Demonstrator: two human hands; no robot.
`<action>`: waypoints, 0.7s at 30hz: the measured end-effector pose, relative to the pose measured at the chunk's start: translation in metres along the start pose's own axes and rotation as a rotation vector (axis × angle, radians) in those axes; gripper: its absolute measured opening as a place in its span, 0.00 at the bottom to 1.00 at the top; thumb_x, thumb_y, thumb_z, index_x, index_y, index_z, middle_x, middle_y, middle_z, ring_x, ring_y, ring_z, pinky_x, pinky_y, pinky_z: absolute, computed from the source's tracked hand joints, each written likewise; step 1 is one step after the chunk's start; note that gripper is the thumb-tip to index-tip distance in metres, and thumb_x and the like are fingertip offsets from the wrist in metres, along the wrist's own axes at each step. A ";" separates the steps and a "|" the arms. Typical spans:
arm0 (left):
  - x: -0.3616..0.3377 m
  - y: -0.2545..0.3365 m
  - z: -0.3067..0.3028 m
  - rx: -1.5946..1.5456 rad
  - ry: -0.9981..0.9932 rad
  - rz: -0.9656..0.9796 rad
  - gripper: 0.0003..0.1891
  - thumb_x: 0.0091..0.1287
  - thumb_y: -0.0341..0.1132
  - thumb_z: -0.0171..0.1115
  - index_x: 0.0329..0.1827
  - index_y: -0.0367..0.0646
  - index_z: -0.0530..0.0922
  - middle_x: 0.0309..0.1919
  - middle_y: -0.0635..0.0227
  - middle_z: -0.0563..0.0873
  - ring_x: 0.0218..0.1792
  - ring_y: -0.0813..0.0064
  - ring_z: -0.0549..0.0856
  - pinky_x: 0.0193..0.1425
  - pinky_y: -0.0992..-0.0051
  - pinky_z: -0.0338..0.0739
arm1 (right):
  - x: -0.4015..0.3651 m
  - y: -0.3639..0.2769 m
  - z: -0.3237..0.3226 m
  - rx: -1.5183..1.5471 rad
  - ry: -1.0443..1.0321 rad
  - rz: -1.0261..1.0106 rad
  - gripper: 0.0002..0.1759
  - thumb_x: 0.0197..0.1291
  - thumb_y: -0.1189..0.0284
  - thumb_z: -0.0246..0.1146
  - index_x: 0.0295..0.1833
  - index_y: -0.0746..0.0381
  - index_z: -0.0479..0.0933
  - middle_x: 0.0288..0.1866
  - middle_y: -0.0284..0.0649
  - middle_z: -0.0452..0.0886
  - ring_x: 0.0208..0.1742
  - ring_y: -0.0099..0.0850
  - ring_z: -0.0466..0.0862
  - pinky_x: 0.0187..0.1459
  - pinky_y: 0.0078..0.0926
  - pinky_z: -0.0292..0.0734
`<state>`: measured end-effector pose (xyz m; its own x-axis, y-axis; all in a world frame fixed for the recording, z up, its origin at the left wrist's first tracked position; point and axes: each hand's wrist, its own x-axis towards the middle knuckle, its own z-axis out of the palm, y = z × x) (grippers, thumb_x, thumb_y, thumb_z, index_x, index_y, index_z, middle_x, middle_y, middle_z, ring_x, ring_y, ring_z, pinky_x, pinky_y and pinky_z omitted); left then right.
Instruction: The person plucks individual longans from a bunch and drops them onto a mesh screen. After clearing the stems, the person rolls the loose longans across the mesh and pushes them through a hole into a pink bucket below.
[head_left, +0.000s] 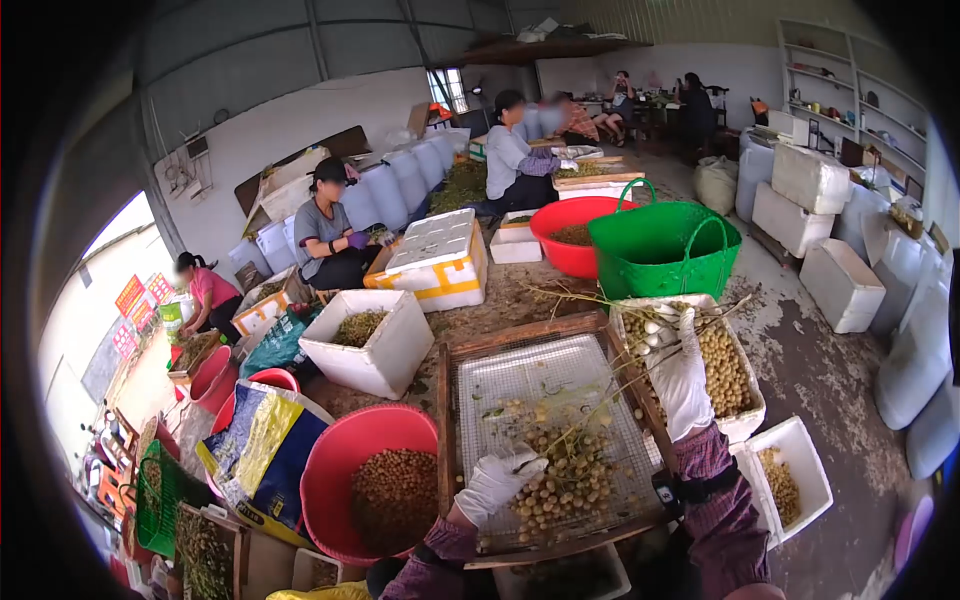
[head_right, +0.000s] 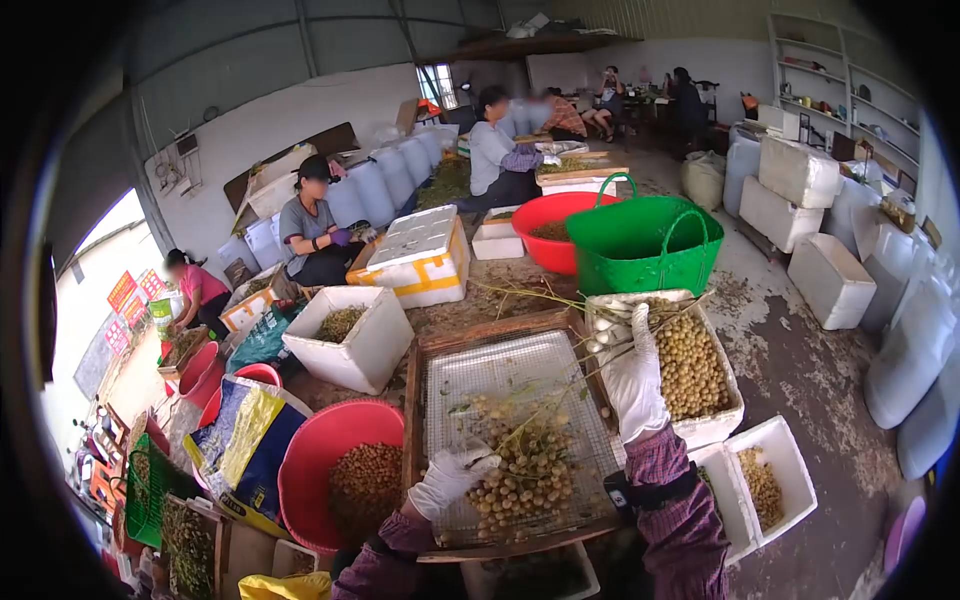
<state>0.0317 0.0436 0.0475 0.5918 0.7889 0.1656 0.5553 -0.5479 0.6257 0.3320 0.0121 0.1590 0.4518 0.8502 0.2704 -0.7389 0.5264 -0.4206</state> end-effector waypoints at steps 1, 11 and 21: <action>0.000 -0.001 0.000 -0.002 -0.005 0.006 0.18 0.65 0.54 0.60 0.46 0.51 0.82 0.32 0.60 0.85 0.32 0.56 0.85 0.38 0.64 0.79 | 0.000 0.000 0.003 0.030 0.038 -0.005 0.19 0.67 0.56 0.57 0.50 0.61 0.76 0.37 0.39 0.83 0.34 0.29 0.79 0.37 0.27 0.74; 0.014 0.027 -0.021 0.175 -0.258 -0.056 0.07 0.64 0.33 0.63 0.35 0.40 0.76 0.34 0.63 0.83 0.36 0.67 0.83 0.43 0.72 0.77 | 0.006 -0.013 -0.007 0.129 -0.053 -0.007 0.18 0.68 0.57 0.56 0.50 0.61 0.75 0.37 0.39 0.83 0.34 0.29 0.80 0.34 0.28 0.75; 0.030 0.033 -0.014 -0.534 0.079 0.163 0.38 0.49 0.33 0.78 0.61 0.45 0.63 0.59 0.65 0.69 0.59 0.72 0.71 0.65 0.69 0.67 | -0.003 -0.002 0.006 0.146 -0.064 0.000 0.23 0.68 0.54 0.55 0.49 0.64 0.77 0.36 0.39 0.82 0.32 0.27 0.78 0.33 0.24 0.73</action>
<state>0.0590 0.0533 0.0838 0.5879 0.7358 0.3361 0.0759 -0.4638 0.8827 0.3287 0.0088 0.1645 0.4224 0.8454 0.3270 -0.8057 0.5155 -0.2918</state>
